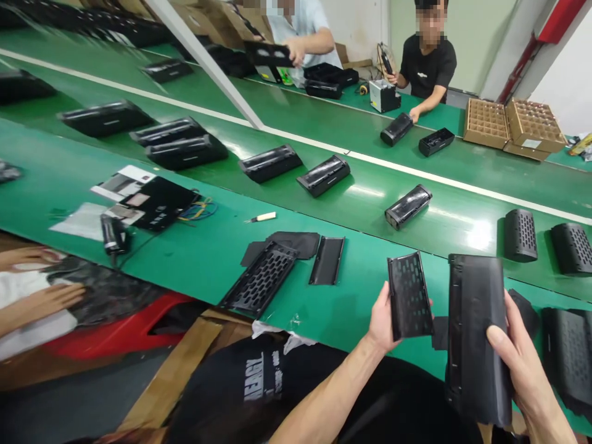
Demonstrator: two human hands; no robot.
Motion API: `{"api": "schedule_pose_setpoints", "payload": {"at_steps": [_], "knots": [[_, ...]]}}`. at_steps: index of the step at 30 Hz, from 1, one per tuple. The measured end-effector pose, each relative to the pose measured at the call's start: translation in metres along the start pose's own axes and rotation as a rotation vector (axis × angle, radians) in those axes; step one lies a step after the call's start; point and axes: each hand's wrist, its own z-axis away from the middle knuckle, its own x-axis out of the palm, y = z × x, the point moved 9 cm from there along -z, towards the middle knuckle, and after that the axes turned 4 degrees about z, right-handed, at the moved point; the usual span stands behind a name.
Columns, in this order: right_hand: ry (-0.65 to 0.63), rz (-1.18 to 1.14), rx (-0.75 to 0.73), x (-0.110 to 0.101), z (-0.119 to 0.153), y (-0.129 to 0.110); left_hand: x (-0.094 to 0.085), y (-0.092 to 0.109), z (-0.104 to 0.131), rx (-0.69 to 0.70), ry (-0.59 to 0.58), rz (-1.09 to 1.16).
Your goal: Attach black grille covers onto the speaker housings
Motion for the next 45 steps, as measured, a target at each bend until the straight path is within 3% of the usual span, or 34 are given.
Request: {"api": "schedule_pose_setpoints", "payload": {"at_steps": [4, 8, 13, 21, 29, 38, 45], "knots": [[-0.031, 0.266, -0.148, 0.023, 0.023, -0.039, 0.009, -0.001, 0.005, -0.028, -0.029, -0.046], [-0.030, 0.346, -0.192, 0.032, 0.038, -0.052, 0.008, -0.002, 0.007, -0.028, -0.007, -0.052], [-0.054, 0.495, -0.264, 0.036, 0.018, -0.055, 0.010, -0.003, 0.002, 0.062, 0.010, -0.015], [-0.069, 0.788, -0.465, 0.069, -0.014, -0.078, 0.063, -0.019, -0.004, 0.121, -0.210, 0.008], [0.000, 0.912, -0.566, 0.078, -0.017, -0.092, 0.076, -0.031, -0.013, 0.134, -0.306, 0.082], [-0.003, 1.002, -0.489, 0.076, -0.029, -0.085, 0.090, -0.032, -0.016, 0.182, -0.360, 0.155], [0.064, 1.173, -0.392, 0.083, -0.025, -0.075, 0.081, -0.045, -0.027, 0.139, -0.308, 0.169]]}}
